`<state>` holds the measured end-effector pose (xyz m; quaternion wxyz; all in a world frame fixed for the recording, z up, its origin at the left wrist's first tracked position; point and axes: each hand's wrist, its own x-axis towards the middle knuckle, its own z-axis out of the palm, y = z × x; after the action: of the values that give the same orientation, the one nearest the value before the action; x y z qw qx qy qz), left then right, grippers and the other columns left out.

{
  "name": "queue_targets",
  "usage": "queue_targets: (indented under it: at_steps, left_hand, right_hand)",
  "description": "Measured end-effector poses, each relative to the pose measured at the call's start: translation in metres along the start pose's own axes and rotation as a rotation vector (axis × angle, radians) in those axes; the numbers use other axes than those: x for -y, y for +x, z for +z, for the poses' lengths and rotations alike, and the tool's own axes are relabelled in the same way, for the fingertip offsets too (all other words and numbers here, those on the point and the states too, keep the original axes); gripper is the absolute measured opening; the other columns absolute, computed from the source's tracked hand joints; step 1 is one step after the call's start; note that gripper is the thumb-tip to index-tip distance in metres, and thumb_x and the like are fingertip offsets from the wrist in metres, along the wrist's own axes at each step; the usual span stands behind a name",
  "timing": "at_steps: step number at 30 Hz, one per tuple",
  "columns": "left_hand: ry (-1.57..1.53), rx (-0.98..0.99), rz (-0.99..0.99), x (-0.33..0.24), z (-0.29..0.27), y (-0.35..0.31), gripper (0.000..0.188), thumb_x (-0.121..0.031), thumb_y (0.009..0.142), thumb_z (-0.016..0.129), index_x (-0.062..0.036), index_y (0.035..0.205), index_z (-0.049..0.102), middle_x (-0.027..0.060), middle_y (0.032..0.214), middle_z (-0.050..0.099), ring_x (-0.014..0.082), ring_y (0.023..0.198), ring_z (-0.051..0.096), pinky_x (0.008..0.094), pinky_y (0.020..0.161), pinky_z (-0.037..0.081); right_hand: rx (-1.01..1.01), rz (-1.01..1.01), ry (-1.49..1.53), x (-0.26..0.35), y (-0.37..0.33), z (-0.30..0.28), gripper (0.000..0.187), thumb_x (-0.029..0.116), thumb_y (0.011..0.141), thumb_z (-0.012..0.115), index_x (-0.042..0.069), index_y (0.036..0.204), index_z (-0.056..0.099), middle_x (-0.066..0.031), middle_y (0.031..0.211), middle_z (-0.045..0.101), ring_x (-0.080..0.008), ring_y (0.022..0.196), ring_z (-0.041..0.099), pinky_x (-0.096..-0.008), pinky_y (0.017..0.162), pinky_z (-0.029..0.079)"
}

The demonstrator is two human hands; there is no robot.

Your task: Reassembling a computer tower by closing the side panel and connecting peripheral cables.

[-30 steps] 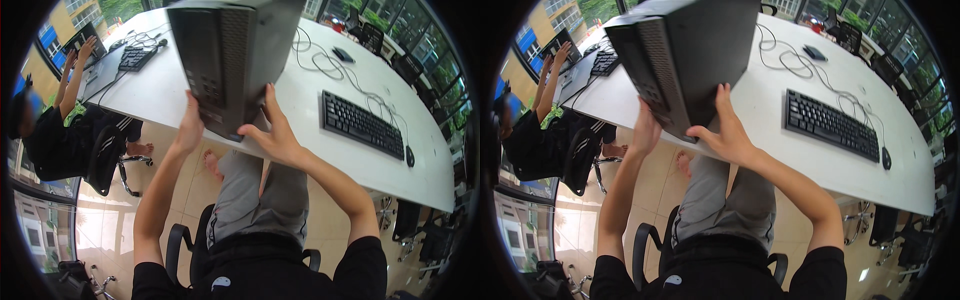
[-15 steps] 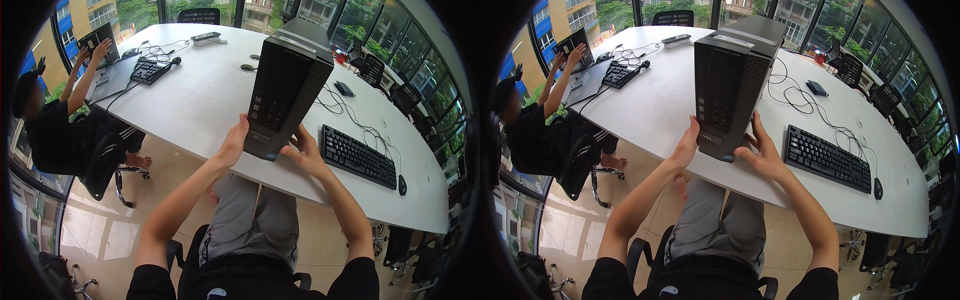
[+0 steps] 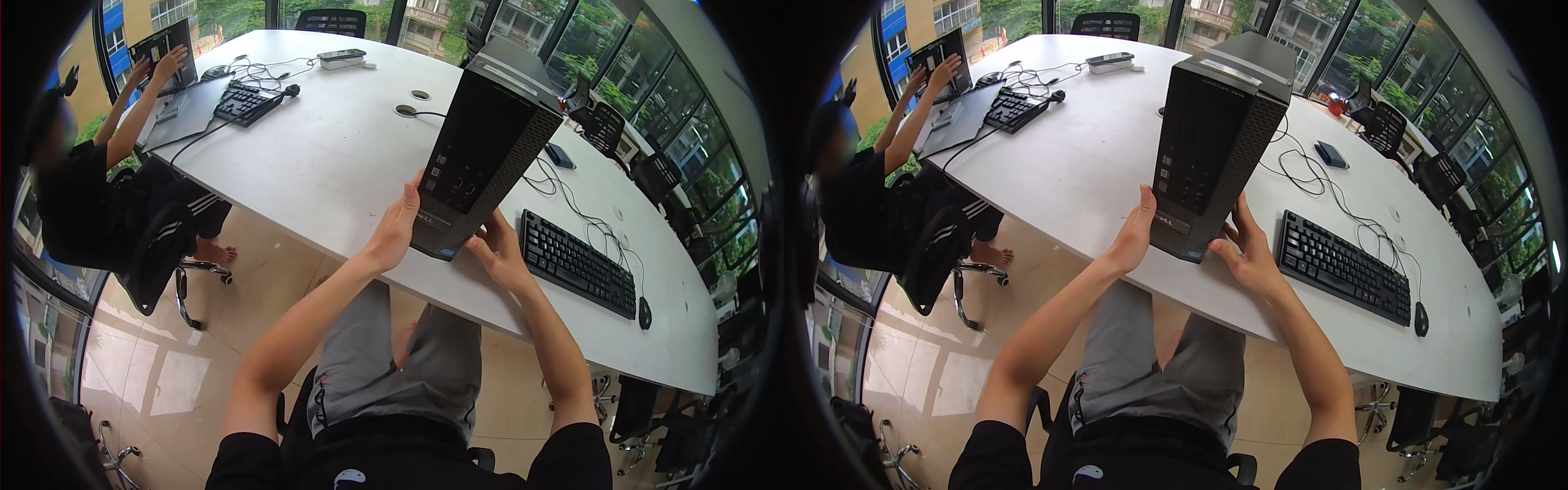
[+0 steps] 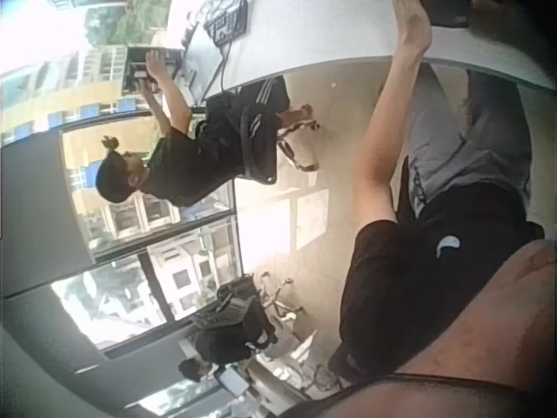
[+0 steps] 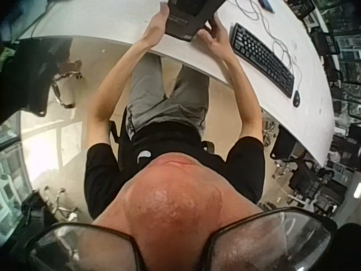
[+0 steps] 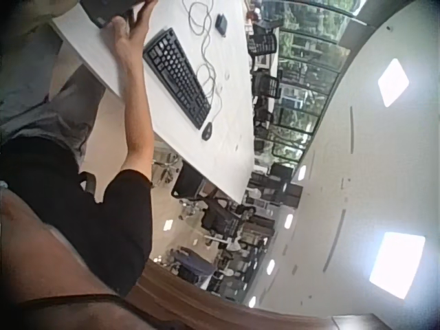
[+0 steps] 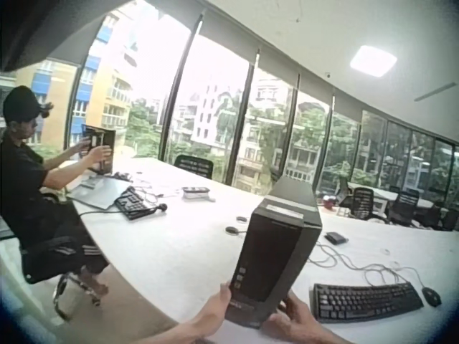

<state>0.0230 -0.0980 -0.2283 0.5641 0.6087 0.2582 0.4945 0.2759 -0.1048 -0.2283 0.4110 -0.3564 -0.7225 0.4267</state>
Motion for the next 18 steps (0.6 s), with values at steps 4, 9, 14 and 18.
queue_targets:
  at_steps: [4, 9, 14, 18]
  left_hand:
    - [-0.030, 0.032, 0.024, 0.004, 0.000, 0.005, 0.091, -0.071, 0.113, 0.015, -0.0035, 0.174, 0.019, 0.0195, 0.170, 0.042, 0.0283, 0.157, 0.040, 0.0387, 0.129, 0.031]
    - [-0.080, 0.026, 0.029, 0.011, -0.001, 0.011, 0.094, -0.072, 0.113, 0.017, 0.0004, 0.173, 0.018, 0.0202, 0.172, 0.039, 0.0297, 0.158, 0.039, 0.0387, 0.130, 0.029]
    - [-0.002, -0.144, 0.130, 0.007, 0.012, -0.018, 0.083, -0.062, 0.116, 0.024, 0.0028, 0.168, 0.031, 0.0240, 0.168, 0.044, 0.0345, 0.156, 0.042, 0.0399, 0.129, 0.031]
    - [0.414, -0.581, 0.476, 0.010, 0.020, -0.079, 0.043, -0.031, 0.115, 0.048, 0.0002, 0.139, 0.066, 0.0218, 0.140, 0.067, 0.0307, 0.130, 0.064, 0.0439, 0.114, 0.047]
  right_hand:
    - [-0.011, 0.001, 0.002, -0.002, 0.001, -0.003, 0.108, 0.015, 0.099, 0.080, 0.003, 0.174, 0.003, -0.0200, 0.181, 0.016, -0.0346, 0.168, 0.015, -0.0576, 0.133, 0.025]
    - [0.007, -0.010, 0.024, 0.008, 0.004, -0.003, 0.105, 0.021, 0.100, 0.080, 0.001, 0.174, 0.007, -0.0196, 0.180, 0.020, -0.0344, 0.167, 0.019, -0.0554, 0.132, 0.026]
    - [-0.106, -0.071, -0.026, 0.003, -0.018, 0.013, 0.088, 0.010, 0.107, 0.069, -0.004, 0.173, 0.012, -0.0203, 0.181, 0.017, -0.0354, 0.167, 0.019, -0.0509, 0.131, 0.031]
    - [-0.307, -0.106, -0.315, 0.024, -0.065, 0.055, 0.073, 0.003, 0.108, 0.061, -0.006, 0.170, 0.023, -0.0250, 0.176, 0.026, -0.0389, 0.163, 0.030, -0.0512, 0.125, 0.040]
